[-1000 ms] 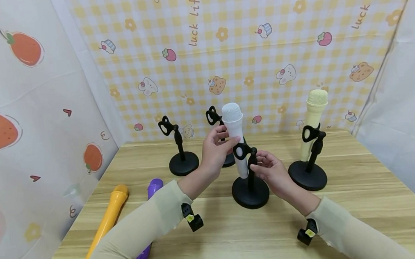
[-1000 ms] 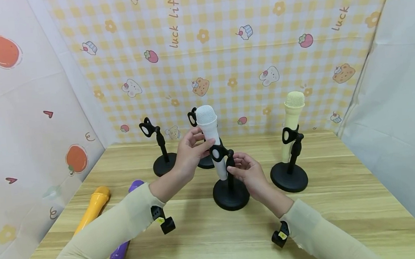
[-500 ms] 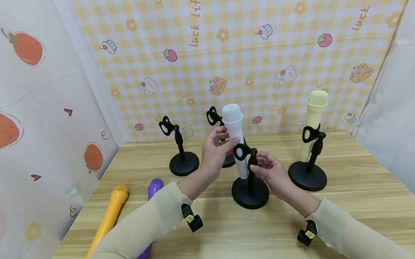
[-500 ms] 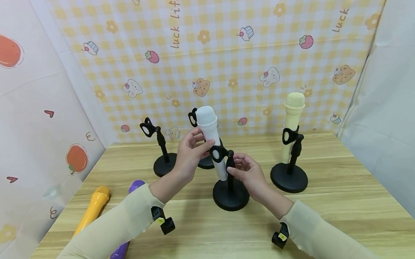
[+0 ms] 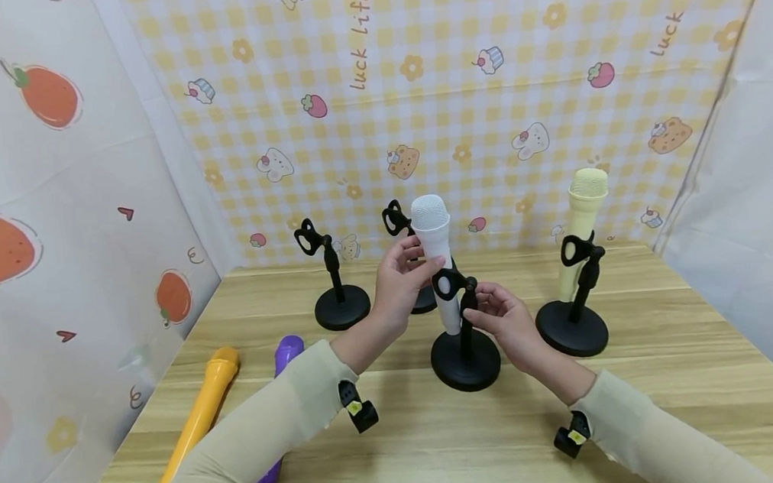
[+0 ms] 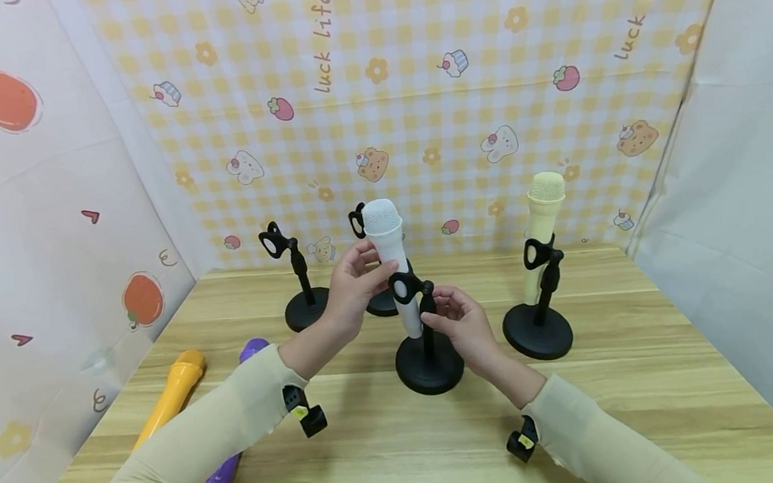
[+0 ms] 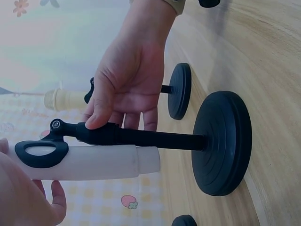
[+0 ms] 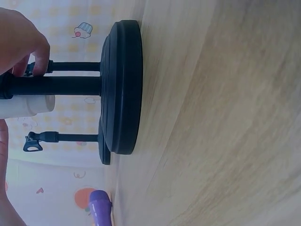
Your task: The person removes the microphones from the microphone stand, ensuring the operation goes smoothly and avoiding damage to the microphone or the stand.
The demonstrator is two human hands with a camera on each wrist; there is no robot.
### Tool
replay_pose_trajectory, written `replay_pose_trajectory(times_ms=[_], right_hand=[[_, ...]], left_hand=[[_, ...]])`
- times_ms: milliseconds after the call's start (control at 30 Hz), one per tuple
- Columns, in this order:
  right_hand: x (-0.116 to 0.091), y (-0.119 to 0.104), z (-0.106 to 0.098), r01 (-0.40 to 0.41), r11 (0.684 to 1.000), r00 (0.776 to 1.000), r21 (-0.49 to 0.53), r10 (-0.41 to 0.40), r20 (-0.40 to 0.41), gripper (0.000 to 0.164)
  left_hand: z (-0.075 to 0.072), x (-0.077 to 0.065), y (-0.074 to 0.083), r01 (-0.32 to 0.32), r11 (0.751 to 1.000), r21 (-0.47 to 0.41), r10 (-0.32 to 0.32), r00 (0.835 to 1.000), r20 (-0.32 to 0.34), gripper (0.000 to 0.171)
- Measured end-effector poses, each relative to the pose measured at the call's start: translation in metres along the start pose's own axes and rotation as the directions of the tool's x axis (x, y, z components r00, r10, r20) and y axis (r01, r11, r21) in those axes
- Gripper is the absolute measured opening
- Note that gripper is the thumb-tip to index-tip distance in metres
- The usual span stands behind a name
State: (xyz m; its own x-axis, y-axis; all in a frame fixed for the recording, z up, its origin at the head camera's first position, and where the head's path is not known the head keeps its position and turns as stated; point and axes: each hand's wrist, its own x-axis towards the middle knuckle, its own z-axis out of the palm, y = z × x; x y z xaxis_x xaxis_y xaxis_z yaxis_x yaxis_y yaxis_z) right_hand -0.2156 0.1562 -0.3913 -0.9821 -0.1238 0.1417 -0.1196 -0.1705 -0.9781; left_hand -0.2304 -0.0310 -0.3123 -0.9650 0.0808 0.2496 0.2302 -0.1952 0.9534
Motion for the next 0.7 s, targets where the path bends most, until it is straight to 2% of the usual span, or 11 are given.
replay_pose_trajectory(times_ms=[233, 400, 700], right_hand=[[0.001, -0.0006, 0.0018, 0.061, 0.996, 0.998, -0.065, -0.061, -0.008, 0.032], [0.0007, -0.0008, 0.0025, 0.095, 0.989, 0.995, -0.114, -0.096, -0.003, 0.039], [-0.0008, -0.0007, 0.003, 0.153, 0.975, 0.988, -0.162, -0.154, 0.005, 0.038]], left_hand=[[-0.0006, 0.001, -0.0014, -0.051, 0.999, 0.002, 0.05, 0.999, 0.013, 0.043], [0.0005, 0.0014, -0.0035, -0.082, 0.996, 0.029, 0.082, 0.997, -0.005, 0.046], [0.0057, 0.001, -0.0052, -0.121, 0.989, 0.081, 0.125, 0.991, -0.038, 0.051]])
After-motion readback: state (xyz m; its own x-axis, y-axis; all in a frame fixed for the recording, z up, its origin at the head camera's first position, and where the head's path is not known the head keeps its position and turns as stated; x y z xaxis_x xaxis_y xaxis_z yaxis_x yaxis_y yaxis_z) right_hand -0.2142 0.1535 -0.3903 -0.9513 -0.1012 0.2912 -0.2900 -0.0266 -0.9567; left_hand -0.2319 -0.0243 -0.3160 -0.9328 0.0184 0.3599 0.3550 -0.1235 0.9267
